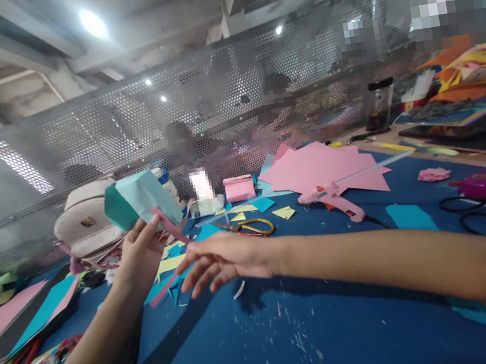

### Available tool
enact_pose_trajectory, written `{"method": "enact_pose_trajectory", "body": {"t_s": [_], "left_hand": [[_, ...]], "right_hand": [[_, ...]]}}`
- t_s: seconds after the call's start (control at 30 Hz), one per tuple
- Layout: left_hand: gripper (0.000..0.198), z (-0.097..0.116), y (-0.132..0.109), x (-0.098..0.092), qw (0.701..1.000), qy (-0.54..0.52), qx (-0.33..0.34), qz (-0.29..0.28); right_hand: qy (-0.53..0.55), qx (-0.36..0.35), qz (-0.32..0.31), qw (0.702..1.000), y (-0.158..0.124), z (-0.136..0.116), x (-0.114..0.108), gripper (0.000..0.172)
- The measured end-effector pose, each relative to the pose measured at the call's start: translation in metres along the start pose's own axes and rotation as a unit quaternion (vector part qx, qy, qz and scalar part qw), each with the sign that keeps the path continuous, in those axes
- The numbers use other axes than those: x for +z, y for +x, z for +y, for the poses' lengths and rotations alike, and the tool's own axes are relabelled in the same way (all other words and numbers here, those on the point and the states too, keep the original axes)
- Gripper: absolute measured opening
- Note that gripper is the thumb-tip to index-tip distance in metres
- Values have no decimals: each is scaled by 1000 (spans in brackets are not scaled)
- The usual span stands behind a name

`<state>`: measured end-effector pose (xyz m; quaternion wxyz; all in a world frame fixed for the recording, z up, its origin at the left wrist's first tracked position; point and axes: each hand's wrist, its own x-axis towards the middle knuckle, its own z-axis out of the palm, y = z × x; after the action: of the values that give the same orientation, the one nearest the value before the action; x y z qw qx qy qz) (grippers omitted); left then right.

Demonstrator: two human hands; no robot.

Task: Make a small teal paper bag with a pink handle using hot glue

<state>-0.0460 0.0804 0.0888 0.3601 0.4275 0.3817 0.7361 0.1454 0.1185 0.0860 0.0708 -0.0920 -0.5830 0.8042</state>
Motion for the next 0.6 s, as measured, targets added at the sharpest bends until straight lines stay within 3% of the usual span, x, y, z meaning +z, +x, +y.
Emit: {"method": "enact_pose_trajectory", "body": {"t_s": [0.1, 0.23, 0.47, 0.6], "left_hand": [[16, 1, -8, 8, 998, -19, -16, -52], [12, 0, -17, 14, 996, -18, -20, -81], [17, -1, -12, 7, 998, 43, 0, -38], [19, -6, -8, 0, 993, 114, 20, -10]], "right_hand": [[183, 79, -4, 980, 4, 27, -1, 45], [291, 30, 81, 953, 12, 33, -11, 44], [337, -88, 193, 917, 9, 22, -36, 12], [307, -102, 187, 928, -2, 22, -41, 34]]}}
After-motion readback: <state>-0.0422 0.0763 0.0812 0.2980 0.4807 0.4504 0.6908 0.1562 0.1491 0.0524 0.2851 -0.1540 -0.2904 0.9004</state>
